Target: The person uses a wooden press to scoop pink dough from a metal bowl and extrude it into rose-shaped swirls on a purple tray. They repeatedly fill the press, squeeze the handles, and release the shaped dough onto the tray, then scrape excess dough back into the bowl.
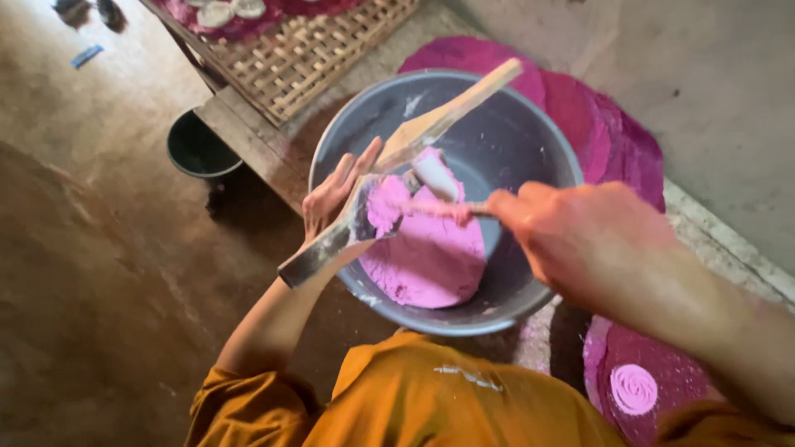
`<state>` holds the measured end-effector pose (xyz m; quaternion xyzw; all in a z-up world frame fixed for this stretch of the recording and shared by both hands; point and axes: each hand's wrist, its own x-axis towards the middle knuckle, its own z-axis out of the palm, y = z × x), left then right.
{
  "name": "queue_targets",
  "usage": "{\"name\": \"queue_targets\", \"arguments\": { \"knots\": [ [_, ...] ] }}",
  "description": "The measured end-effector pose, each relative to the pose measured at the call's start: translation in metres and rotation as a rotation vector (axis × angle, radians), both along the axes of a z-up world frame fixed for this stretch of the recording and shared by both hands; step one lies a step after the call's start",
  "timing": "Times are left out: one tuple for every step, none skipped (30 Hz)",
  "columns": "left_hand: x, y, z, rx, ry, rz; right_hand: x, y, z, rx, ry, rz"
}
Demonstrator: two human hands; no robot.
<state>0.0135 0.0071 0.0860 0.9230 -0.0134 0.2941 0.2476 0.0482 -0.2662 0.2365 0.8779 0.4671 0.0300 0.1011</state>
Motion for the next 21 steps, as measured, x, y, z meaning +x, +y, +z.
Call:
{"name": "queue_targets", "arguments": {
  "knots": [
    [0.003, -0.004, 0.001, 0.005, -0.006, 0.013, 0.000, 0.010, -0.003, -0.015, 0.009, 0.002],
    [0.001, -0.008, -0.001, 0.007, 0.001, 0.022, -0.002, 0.018, -0.008, -0.033, 0.030, -0.001],
    [0.002, -0.012, -0.005, -0.017, 0.021, 0.005, -0.005, 0.033, -0.018, 0.038, -0.023, 0.050],
    [0.001, -0.018, -0.010, -0.047, 0.045, -0.011, -0.007, 0.046, -0.030, 0.104, -0.074, 0.099],
    [-0.002, -0.023, -0.016, -0.077, 0.069, -0.028, -0.014, 0.057, -0.043, 0.013, -0.189, 0.118],
    [-0.002, -0.024, -0.018, -0.094, 0.024, -0.063, -0.018, 0.067, -0.053, -0.071, -0.316, 0.137],
    [-0.002, -0.023, -0.020, -0.111, -0.020, -0.099, -0.013, 0.068, -0.058, -0.030, -0.279, 0.193],
    [-0.003, -0.021, -0.023, -0.131, -0.057, -0.139, -0.012, 0.063, -0.062, 0.008, -0.235, 0.244],
    [-0.002, -0.018, -0.026, -0.150, -0.111, -0.122, -0.011, 0.055, -0.065, 0.046, -0.191, 0.295],
    [0.002, -0.014, -0.029, -0.171, -0.162, -0.103, -0.010, 0.043, -0.064, 0.082, -0.177, 0.265],
    [0.005, -0.007, -0.031, -0.193, -0.213, -0.083, -0.012, 0.028, -0.061, 0.117, -0.162, 0.234],
    [0.010, 0.002, -0.032, -0.031, -0.239, 0.015, -0.015, 0.011, -0.055, 0.059, -0.128, 0.061],
    [0.014, 0.008, -0.035, 0.132, -0.264, 0.112, -0.018, -0.003, -0.049, 0.003, -0.095, -0.112],
    [0.017, 0.010, -0.037, 0.295, -0.291, 0.211, -0.015, -0.006, -0.047, 0.185, -0.033, -0.084],
    [0.019, 0.010, -0.039, 0.354, -0.362, 0.355, -0.012, -0.007, -0.046, 0.367, 0.029, -0.056],
    [0.022, 0.005, -0.040, 0.414, -0.439, 0.493, -0.009, -0.005, -0.047, 0.556, 0.085, -0.032],
    [0.026, 0.001, -0.040, 0.471, -0.516, 0.632, -0.003, 0.007, -0.057, 0.733, 0.191, 0.005],
    [0.024, -0.003, -0.042, 0.296, -0.429, 0.471, 0.000, 0.021, -0.074, 0.900, 0.314, 0.038],
    [0.021, -0.008, -0.045, 0.121, -0.339, 0.310, 0.001, 0.031, -0.094, 0.957, 0.394, 0.082],
    [0.025, -0.008, -0.041, -0.050, -0.263, 0.151, 0.004, 0.039, -0.112, 1.018, 0.462, 0.135],
    [0.028, -0.008, -0.036, 0.015, -0.216, 0.196, 0.004, 0.044, -0.131, 1.017, 0.484, 0.099]
  ]
}}
